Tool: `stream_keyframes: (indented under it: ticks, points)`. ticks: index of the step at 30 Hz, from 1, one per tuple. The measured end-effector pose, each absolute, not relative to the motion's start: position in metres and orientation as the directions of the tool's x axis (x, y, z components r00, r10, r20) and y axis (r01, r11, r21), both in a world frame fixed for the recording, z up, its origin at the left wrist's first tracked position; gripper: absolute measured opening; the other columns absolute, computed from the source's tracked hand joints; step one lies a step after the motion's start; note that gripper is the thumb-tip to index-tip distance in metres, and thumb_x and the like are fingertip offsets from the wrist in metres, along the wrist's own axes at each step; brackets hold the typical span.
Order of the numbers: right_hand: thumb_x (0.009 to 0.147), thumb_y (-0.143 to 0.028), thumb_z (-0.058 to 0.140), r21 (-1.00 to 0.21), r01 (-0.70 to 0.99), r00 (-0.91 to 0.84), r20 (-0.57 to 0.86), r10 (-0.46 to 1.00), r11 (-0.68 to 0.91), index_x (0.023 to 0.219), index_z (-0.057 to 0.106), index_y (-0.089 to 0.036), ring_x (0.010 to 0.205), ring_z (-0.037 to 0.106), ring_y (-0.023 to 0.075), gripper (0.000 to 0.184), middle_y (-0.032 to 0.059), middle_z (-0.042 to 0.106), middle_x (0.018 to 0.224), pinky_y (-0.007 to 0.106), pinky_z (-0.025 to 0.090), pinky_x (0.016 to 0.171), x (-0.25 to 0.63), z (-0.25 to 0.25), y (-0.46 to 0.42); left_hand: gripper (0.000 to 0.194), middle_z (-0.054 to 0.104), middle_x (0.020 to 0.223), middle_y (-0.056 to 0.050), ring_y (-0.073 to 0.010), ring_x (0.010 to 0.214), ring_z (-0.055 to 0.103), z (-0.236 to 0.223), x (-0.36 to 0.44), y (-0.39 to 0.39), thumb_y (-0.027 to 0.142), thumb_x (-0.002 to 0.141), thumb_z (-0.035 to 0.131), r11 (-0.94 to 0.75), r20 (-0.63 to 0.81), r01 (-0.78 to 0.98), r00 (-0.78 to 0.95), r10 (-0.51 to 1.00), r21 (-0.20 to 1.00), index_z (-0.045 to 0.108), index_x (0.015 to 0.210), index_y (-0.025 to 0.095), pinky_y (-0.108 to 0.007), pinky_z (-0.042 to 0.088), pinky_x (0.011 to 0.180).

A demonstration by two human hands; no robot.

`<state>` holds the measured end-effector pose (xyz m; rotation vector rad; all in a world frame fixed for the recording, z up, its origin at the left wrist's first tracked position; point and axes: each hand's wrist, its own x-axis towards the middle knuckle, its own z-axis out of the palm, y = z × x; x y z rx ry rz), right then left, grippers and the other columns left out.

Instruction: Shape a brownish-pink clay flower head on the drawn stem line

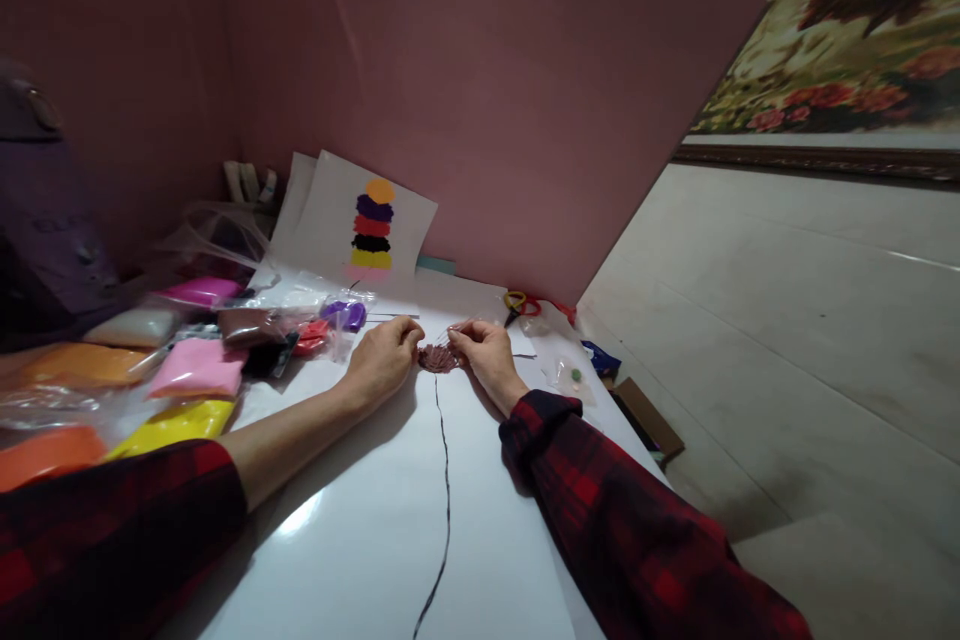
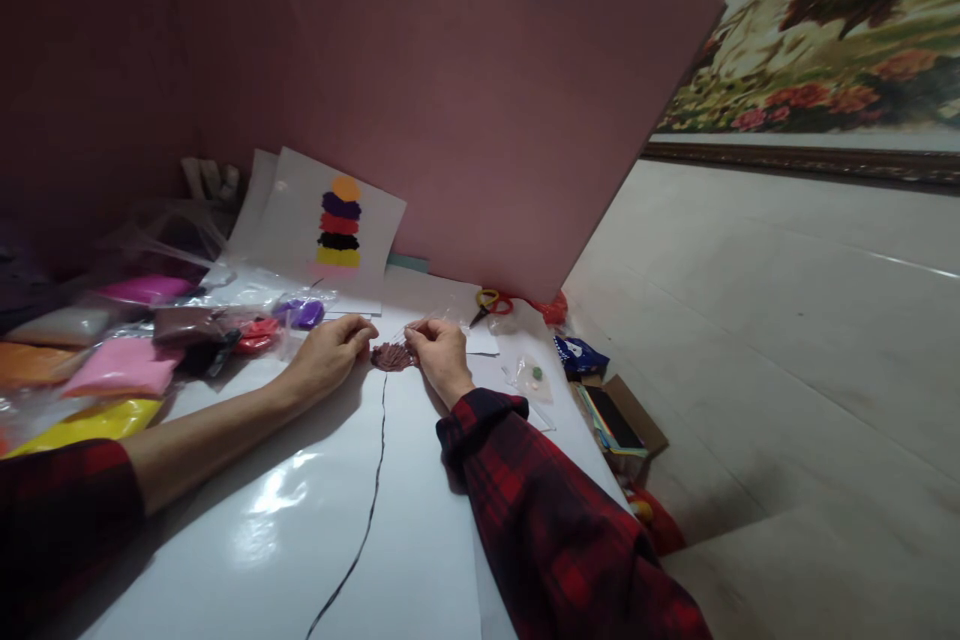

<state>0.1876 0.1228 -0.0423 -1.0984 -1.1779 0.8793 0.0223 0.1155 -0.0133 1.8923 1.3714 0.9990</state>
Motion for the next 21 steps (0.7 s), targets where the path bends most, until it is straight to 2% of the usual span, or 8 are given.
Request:
stream_keyframes:
  ticks: [3, 5, 12, 21]
  points:
    - [0.062, -0.030, 0.070, -0.966, 0.021, 0.185, 0.258, 0.948, 0.258, 0.066, 0.066, -0.015, 0.042, 0.045, 0.0089, 0.016, -0.0019, 0.058, 0.050, 0.021, 0.033, 0.040, 0.1879, -0.0428, 0.1226, 0.010, 0.067, 0.084, -0.005, -0.0211, 0.083, 0.060, -0.0150, 0.0226, 0.1165, 0.024, 0.077, 0.049, -0.295, 0.243, 0.512, 0.168, 0.955, 0.807, 0.058, 0.079, 0.021, -0.032, 0.042, 0.075]
    - [0.062, -0.029, 0.070, -0.966, 0.018, 0.183, 0.255, 0.949, 0.257, 0.066, 0.066, -0.015, 0.042, 0.045, 0.0088, 0.016, -0.0021, 0.058, 0.050, 0.021, 0.034, 0.039, 0.1882, -0.0427, 0.1226, 0.009, 0.067, 0.084, -0.005, -0.0208, 0.083, 0.060, -0.0164, 0.0228, 0.1174, 0.023, 0.076, 0.050, -0.289, 0.244, 0.502, 0.156, 0.957, 0.815, 0.058, 0.080, 0.021, -0.031, 0.042, 0.075]
    - [0.062, -0.032, 0.073, -0.964, 0.029, 0.182, 0.265, 0.947, 0.264, 0.066, 0.065, -0.014, 0.042, 0.045, 0.0081, 0.020, -0.0014, 0.059, 0.052, 0.020, 0.035, 0.039, 0.1891, -0.0429, 0.1232, 0.014, 0.061, 0.066, 0.000, -0.0178, 0.068, 0.056, -0.0127, 0.0233, 0.1145, 0.033, 0.077, 0.052, -0.266, 0.223, 0.487, 0.145, 0.964, 0.832, 0.055, 0.068, 0.022, -0.029, 0.040, 0.067]
    - [0.061, -0.034, 0.073, -0.969, 0.025, 0.190, 0.244, 0.951, 0.244, 0.066, 0.066, -0.015, 0.044, 0.049, 0.0101, 0.021, -0.0011, 0.059, 0.051, 0.021, 0.036, 0.040, 0.1882, -0.0411, 0.1214, 0.029, 0.060, 0.058, 0.001, -0.0172, 0.062, 0.054, -0.0088, 0.0230, 0.1108, 0.045, 0.075, 0.054, -0.282, 0.223, 0.490, 0.175, 0.959, 0.825, 0.054, 0.060, 0.021, -0.029, 0.038, 0.062]
